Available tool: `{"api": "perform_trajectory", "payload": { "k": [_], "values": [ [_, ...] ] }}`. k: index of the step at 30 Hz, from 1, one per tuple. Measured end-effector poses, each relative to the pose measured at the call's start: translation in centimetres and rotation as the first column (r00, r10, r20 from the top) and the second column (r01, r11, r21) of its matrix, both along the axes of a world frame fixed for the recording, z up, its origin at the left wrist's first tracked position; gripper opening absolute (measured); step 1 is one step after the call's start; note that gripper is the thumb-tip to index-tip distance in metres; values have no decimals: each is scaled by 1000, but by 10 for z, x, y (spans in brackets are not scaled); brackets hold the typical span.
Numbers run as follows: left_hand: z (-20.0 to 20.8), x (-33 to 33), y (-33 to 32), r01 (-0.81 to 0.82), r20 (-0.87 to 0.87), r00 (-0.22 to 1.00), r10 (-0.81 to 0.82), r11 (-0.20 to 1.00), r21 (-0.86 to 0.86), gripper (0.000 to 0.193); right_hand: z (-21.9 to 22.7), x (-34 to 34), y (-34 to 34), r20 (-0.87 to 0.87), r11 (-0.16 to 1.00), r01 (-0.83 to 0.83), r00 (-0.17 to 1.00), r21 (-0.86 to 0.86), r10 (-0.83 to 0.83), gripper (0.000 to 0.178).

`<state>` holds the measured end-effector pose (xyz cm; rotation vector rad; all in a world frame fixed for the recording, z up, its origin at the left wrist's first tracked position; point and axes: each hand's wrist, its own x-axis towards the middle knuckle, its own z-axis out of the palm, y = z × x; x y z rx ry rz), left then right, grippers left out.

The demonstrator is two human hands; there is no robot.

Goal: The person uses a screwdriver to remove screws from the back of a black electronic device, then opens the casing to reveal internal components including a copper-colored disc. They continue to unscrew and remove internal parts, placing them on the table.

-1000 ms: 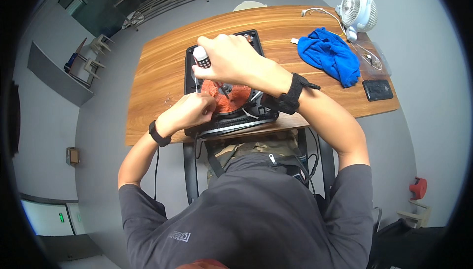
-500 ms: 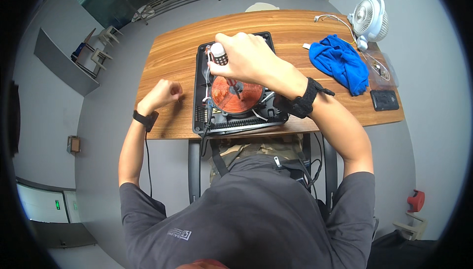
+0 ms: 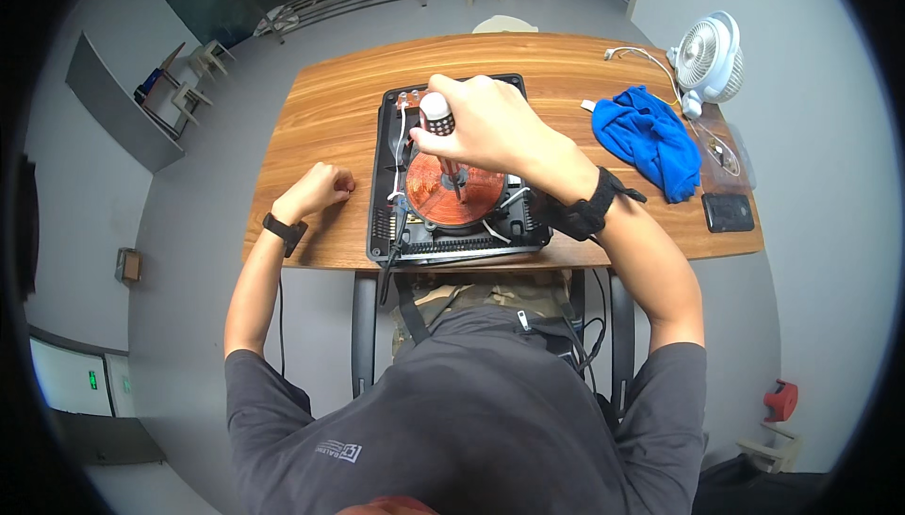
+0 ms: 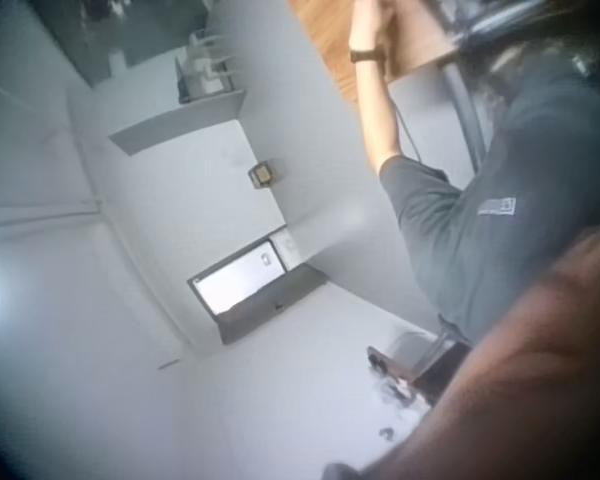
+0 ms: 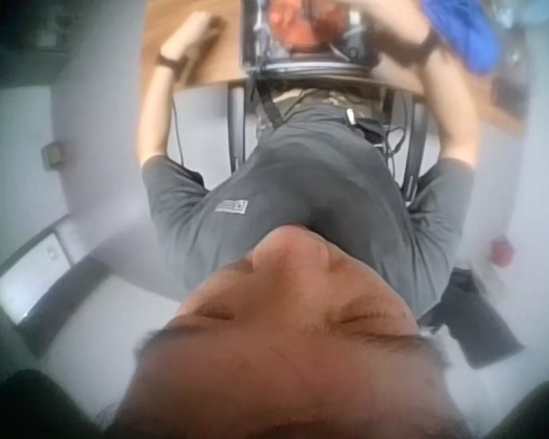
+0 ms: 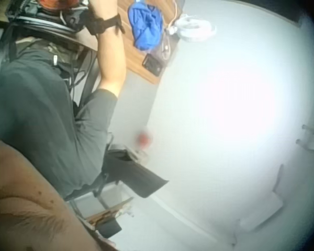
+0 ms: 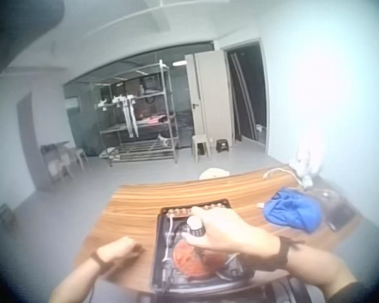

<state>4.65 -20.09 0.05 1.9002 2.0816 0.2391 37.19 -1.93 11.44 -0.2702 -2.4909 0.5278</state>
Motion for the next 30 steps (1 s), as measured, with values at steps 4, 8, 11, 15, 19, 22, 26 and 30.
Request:
{"api": "perform_trajectory", "payload": {
  "k": [4, 8, 11, 15, 19, 22, 26, 30],
  "values": [
    [2, 0, -2, 7, 24, 1000, -7, 1000, -3, 19, 6, 8, 6, 31, 998, 58, 998, -9, -58, 43],
    [3, -2, -3, -36, 63, 997, 36, 999, -10, 18, 15, 21, 16, -12, 993, 111, 994, 43, -110, 35],
    [6, -8, -6, -71, 83, 994, 72, 997, -8, 17, 16, 28, 24, -77, 992, 120, 990, 44, -116, 33],
    [21, -9, -19, -116, 76, 990, 118, 993, -28, 15, 20, 38, 29, -42, 984, 166, 985, -60, -168, 38],
    [18, -2, -32, -78, 88, 993, 84, 994, -70, 21, 15, 43, 36, -54, 982, 185, 981, -41, -187, 36],
    [4, 2, -41, -44, 78, 996, 45, 999, -13, 19, 14, 44, 34, -40, 980, 188, 981, -68, -191, 34],
    [-2, 0, -43, -55, 71, 996, 52, 997, 44, 14, 15, 44, 34, -47, 980, 184, 981, -72, -188, 33],
    [-6, -14, -37, -98, 19, 995, 97, 992, 76, 12, 18, 46, 35, -50, 981, 179, 982, -77, -183, 34]
  ]
}}
